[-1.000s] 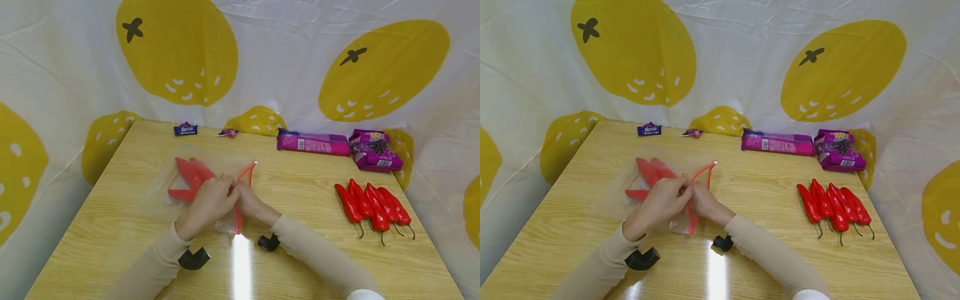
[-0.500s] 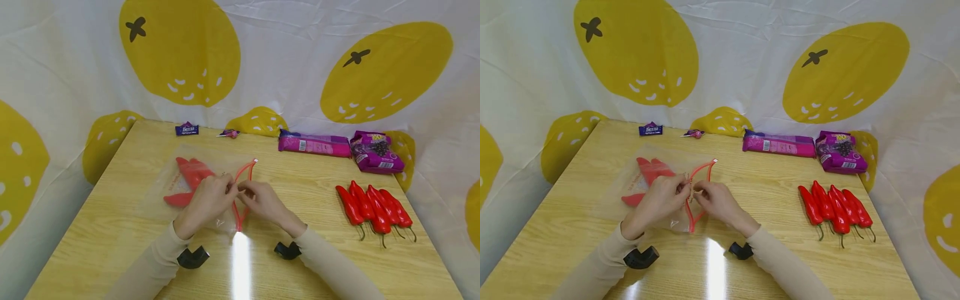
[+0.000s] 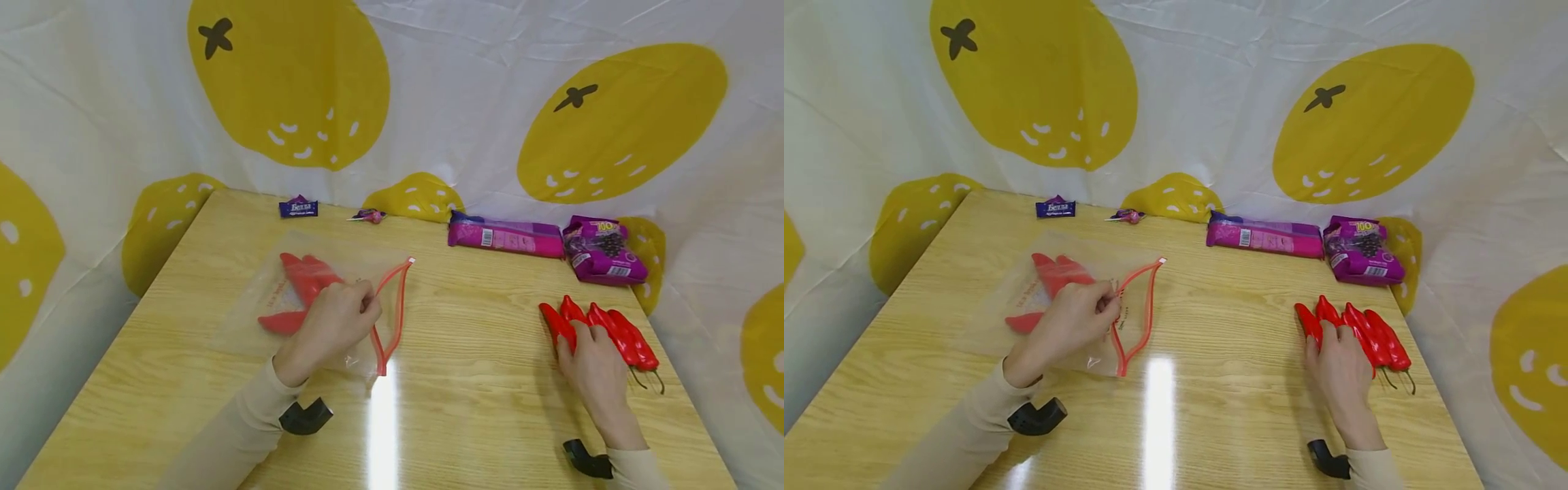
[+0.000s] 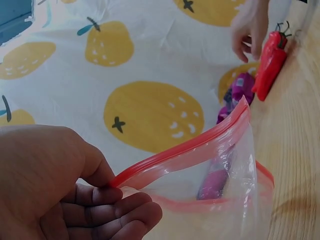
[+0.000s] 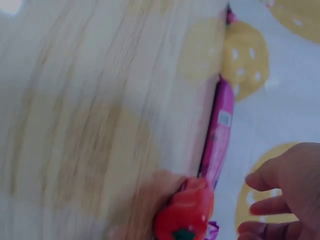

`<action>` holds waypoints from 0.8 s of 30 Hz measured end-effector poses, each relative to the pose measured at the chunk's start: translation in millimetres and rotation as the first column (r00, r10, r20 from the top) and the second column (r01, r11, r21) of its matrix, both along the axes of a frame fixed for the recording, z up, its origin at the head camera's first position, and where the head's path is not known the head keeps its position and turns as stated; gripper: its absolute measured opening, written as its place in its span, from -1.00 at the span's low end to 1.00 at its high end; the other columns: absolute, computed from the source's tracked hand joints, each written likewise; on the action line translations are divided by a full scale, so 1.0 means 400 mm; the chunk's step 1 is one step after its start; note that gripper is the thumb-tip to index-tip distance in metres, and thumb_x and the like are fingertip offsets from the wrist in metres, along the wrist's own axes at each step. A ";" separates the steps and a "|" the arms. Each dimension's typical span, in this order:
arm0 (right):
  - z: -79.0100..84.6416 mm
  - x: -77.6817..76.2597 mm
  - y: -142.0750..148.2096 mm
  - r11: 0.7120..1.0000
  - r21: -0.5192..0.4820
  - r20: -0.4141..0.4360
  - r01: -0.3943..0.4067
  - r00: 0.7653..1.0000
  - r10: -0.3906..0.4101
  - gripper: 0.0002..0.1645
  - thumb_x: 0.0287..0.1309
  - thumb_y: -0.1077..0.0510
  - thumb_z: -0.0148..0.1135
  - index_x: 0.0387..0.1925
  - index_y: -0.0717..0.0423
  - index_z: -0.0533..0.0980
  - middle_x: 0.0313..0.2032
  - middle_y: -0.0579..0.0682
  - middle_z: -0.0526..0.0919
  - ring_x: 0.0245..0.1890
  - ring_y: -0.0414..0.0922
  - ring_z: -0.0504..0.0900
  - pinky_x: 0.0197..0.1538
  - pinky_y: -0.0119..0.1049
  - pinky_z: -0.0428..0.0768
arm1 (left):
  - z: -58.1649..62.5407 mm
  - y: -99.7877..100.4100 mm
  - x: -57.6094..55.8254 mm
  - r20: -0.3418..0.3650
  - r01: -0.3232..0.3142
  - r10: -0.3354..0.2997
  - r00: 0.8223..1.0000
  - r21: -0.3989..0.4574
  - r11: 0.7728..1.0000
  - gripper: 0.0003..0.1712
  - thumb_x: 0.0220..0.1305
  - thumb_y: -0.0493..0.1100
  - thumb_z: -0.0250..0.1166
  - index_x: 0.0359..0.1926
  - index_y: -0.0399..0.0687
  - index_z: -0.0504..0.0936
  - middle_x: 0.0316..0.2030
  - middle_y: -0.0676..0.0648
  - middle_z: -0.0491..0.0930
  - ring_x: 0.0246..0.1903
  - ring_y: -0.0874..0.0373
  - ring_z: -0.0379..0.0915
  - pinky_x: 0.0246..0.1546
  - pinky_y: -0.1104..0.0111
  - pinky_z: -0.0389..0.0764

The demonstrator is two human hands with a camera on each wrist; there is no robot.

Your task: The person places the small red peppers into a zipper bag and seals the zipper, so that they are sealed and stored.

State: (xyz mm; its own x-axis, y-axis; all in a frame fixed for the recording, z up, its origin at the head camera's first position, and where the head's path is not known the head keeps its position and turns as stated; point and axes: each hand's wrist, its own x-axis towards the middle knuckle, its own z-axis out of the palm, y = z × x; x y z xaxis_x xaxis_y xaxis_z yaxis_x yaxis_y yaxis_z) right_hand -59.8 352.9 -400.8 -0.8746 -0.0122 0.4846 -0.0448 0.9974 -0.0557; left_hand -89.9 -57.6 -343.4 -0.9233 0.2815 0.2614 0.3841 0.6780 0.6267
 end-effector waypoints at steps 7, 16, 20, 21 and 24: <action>-0.010 0.020 0.028 0.996 0.056 0.226 0.068 0.971 -0.079 -0.52 -0.10 0.03 0.33 -0.26 0.36 0.47 -0.45 0.33 0.38 -0.59 0.18 0.41 -0.69 0.00 0.36 | -0.004 -0.004 0.002 0.028 -0.017 0.018 0.999 -0.001 1.000 -0.79 0.10 -0.24 0.11 -0.64 -0.02 0.36 -0.80 0.11 0.16 -0.82 0.31 0.07 -0.79 0.47 0.10; -0.024 0.021 0.028 0.996 0.057 0.242 0.066 0.967 -0.077 -0.45 -0.23 0.14 0.40 -0.24 0.32 0.34 -0.55 0.27 0.38 -0.68 0.11 0.37 -0.75 -0.06 0.33 | -0.006 -0.003 0.002 0.024 -0.012 0.012 1.000 0.004 1.000 -0.79 0.09 -0.25 0.11 -0.64 -0.01 0.37 -0.81 0.12 0.16 -0.83 0.33 0.06 -0.81 0.49 0.08; -0.022 0.020 0.026 0.997 0.038 0.256 0.070 0.964 -0.077 -0.50 -0.21 0.16 0.33 -0.23 0.31 0.34 -0.58 0.23 0.42 -0.66 0.10 0.39 -0.73 -0.12 0.31 | -0.004 -0.002 0.001 0.032 -0.009 0.009 0.999 -0.001 1.000 -0.79 0.10 -0.24 0.09 -0.64 -0.01 0.37 -0.81 0.11 0.16 -0.83 0.32 0.07 -0.80 0.49 0.09; -0.017 0.018 0.022 0.998 0.018 0.258 0.068 0.964 -0.070 -0.52 -0.19 0.14 0.31 -0.22 0.31 0.37 -0.56 0.23 0.45 -0.64 0.09 0.41 -0.70 -0.13 0.32 | -0.003 -0.002 0.001 0.036 -0.008 0.008 0.999 -0.002 1.000 -0.79 0.10 -0.23 0.09 -0.63 -0.01 0.37 -0.81 0.11 0.16 -0.83 0.32 0.07 -0.80 0.49 0.09; 0.007 0.007 -0.006 0.995 -0.098 0.275 0.037 0.961 -0.009 -0.53 -0.08 0.05 0.27 -0.14 0.26 0.46 -0.46 0.17 0.54 -0.55 0.03 0.47 -0.61 -0.21 0.36 | -0.002 -0.001 0.000 0.035 -0.004 0.005 0.999 -0.008 1.000 -0.80 0.11 -0.23 0.08 -0.63 -0.01 0.37 -0.81 0.11 0.17 -0.83 0.32 0.08 -0.80 0.49 0.10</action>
State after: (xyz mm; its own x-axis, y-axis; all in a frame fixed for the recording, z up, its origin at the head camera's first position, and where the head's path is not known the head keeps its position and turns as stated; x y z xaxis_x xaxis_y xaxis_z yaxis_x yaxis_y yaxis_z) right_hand -56.9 350.7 -397.8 -0.9735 0.0460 0.2238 0.0091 0.9866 -0.1628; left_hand -89.9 -58.1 -344.2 -0.9330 0.2792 0.2268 0.3591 0.6846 0.6344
